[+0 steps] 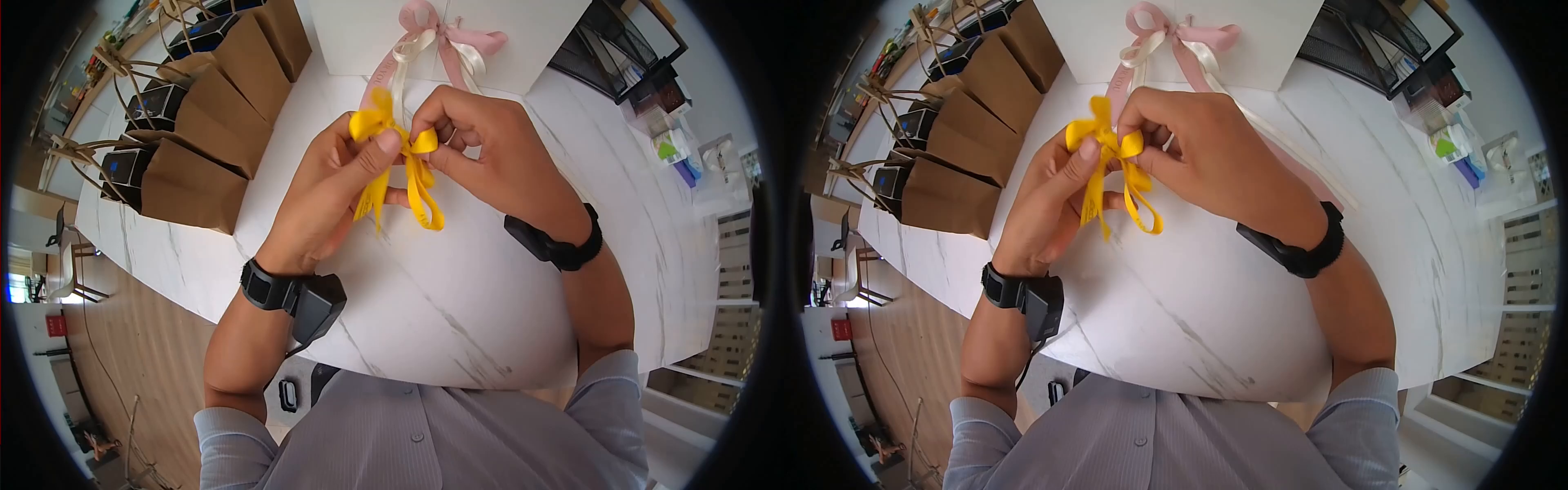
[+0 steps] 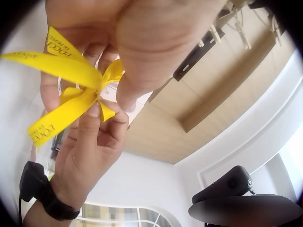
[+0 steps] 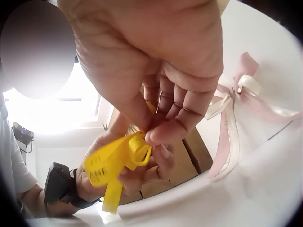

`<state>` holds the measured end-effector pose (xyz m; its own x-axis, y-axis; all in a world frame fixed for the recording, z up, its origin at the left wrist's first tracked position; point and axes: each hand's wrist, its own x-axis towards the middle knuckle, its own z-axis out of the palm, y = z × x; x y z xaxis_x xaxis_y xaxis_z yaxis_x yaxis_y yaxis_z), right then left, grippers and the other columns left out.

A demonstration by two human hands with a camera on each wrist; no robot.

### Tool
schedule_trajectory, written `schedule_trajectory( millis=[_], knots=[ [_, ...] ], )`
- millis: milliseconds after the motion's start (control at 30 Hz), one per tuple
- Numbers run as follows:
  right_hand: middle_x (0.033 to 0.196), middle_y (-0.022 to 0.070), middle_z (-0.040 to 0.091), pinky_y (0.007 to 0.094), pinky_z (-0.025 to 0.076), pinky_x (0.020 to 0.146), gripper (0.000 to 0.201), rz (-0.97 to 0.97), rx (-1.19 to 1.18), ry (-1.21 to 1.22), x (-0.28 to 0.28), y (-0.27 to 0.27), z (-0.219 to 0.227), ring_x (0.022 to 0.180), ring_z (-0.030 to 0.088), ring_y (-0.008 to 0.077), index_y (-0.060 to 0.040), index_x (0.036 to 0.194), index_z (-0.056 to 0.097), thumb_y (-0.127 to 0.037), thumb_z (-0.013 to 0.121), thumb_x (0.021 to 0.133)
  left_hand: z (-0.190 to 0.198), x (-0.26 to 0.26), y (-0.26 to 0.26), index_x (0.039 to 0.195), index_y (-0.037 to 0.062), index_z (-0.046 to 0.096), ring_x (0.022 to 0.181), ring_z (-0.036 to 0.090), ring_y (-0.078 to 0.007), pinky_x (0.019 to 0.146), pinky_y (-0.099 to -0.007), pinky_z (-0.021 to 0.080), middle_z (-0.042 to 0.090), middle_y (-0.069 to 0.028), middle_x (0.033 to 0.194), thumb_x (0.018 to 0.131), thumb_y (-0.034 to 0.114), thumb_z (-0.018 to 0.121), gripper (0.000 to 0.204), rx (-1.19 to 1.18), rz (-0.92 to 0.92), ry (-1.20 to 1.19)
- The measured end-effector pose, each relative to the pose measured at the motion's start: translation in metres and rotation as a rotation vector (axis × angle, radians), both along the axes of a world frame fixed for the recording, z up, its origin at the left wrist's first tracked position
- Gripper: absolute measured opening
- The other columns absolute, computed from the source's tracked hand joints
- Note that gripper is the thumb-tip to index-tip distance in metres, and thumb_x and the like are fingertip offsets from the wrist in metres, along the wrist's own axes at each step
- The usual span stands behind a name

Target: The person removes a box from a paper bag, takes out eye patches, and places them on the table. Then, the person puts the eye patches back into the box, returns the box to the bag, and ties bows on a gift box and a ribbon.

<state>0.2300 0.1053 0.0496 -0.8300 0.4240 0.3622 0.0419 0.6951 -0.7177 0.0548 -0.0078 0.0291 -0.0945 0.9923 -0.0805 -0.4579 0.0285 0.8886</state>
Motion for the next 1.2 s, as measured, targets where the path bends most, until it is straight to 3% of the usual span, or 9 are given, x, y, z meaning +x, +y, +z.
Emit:
schedule_trajectory(
  millis=[167, 300, 367, 533, 700, 800, 900, 967, 1200],
  knots=[
    [0.092, 0.006, 0.065, 0.0225, 0.054, 0.073, 0.014, 0.034, -0.268, 0.006, -0.002, -0.005, -0.001, 0.084, 0.066, 0.0093, 0.0014, 0.105, 0.056, 0.005, 0.06, 0.092, -0.012, 0.0, 0.0, 0.122, -0.0003, 0.056, 0.091, 0.067, -0.0151, 0.072, -0.0294, 0.058, 0.066, -0.0082, 0.107, 0.093, 0.017, 0.074, 0.038, 0.033, -0.091, 0.279],
    [0.093, 0.0049, 0.064, 0.0225, 0.053, 0.074, 0.013, 0.038, -0.303, 0.017, 0.002, 0.002, 0.001, 0.085, 0.064, 0.0083, 0.0013, 0.104, 0.056, 0.007, 0.058, 0.094, -0.016, -0.001, 0.002, 0.123, -0.0012, 0.056, 0.089, 0.068, -0.0156, 0.07, -0.0282, 0.058, 0.067, -0.0091, 0.105, 0.092, 0.013, 0.075, 0.039, 0.082, -0.153, 0.191],
    [0.093, 0.0046, 0.063, 0.0221, 0.052, 0.074, 0.011, 0.065, -0.324, 0.021, 0.001, 0.007, -0.006, 0.084, 0.063, 0.0076, 0.0011, 0.104, 0.056, 0.006, 0.059, 0.094, -0.012, 0.006, 0.002, 0.124, -0.0005, 0.057, 0.088, 0.068, -0.0161, 0.071, -0.0296, 0.058, 0.068, -0.0095, 0.103, 0.094, 0.016, 0.073, 0.038, 0.033, -0.075, 0.13],
    [0.091, 0.004, 0.063, 0.021, 0.05, 0.071, 0.009, 0.098, -0.304, -0.02, 0.001, 0.007, -0.009, 0.081, 0.061, 0.0063, 0.0006, 0.103, 0.056, 0.001, 0.061, 0.096, -0.022, 0.002, 0.004, 0.116, -0.0008, 0.062, 0.082, 0.066, -0.0148, 0.069, -0.0289, 0.056, 0.069, -0.0082, 0.097, 0.095, 0.018, 0.071, 0.03, 0.029, -0.075, 0.199],
    [0.089, 0.0076, 0.064, 0.0228, 0.052, 0.07, 0.011, 0.01, -0.497, 0.026, 0.002, 0.007, -0.002, 0.081, 0.063, 0.0106, 0.0024, 0.101, 0.06, -0.001, 0.066, 0.092, -0.019, 0.0, 0.002, 0.11, -0.0023, 0.066, 0.076, 0.063, -0.0135, 0.067, -0.0278, 0.055, 0.07, -0.0069, 0.094, 0.095, 0.016, 0.071, 0.024, 0.022, -0.075, 0.162],
    [0.09, 0.0075, 0.065, 0.0227, 0.053, 0.07, 0.011, 0.056, -0.504, 0.103, -0.002, 0.005, -0.008, 0.08, 0.063, 0.0103, 0.0023, 0.1, 0.06, 0.001, 0.066, 0.092, -0.023, -0.002, 0.002, 0.114, -0.0026, 0.064, 0.08, 0.066, -0.0146, 0.068, -0.028, 0.057, 0.07, -0.0083, 0.096, 0.096, 0.013, 0.069, 0.025, 0.089, -0.131, 0.15],
    [0.09, 0.0049, 0.064, 0.0224, 0.052, 0.071, 0.01, 0.054, -0.398, 0.129, -0.003, 0.004, -0.015, 0.078, 0.061, 0.0075, 0.0017, 0.102, 0.057, 0.003, 0.062, 0.094, -0.022, 0.002, 0.001, 0.119, -0.0018, 0.062, 0.087, 0.067, -0.017, 0.069, -0.0295, 0.056, 0.069, -0.0098, 0.101, 0.098, 0.013, 0.066, 0.026, 0.06, -0.06, 0.168],
    [0.09, 0.005, 0.065, 0.0223, 0.052, 0.072, 0.01, 0.041, -0.382, 0.123, -0.004, 0.003, -0.016, 0.078, 0.062, 0.0073, 0.0016, 0.102, 0.057, 0.004, 0.062, 0.094, -0.013, 0.007, -0.001, 0.121, -0.001, 0.06, 0.088, 0.067, -0.0173, 0.069, -0.0283, 0.057, 0.068, -0.0092, 0.103, 0.098, 0.012, 0.065, 0.027, 0.053, -0.073, 0.008],
    [0.09, 0.005, 0.066, 0.022, 0.052, 0.07, 0.006, 0.029, -0.368, 0.021, -0.005, 0.001, -0.019, 0.076, 0.062, 0.0077, 0.0004, 0.102, 0.057, 0.001, 0.061, 0.096, -0.024, 0.001, -0.002, 0.117, -0.0004, 0.061, 0.076, 0.063, -0.0136, 0.063, -0.0244, 0.052, 0.067, -0.0077, 0.095, 0.096, 0.012, 0.069, 0.026, 0.036, -0.02, 0.134]
  ],
)
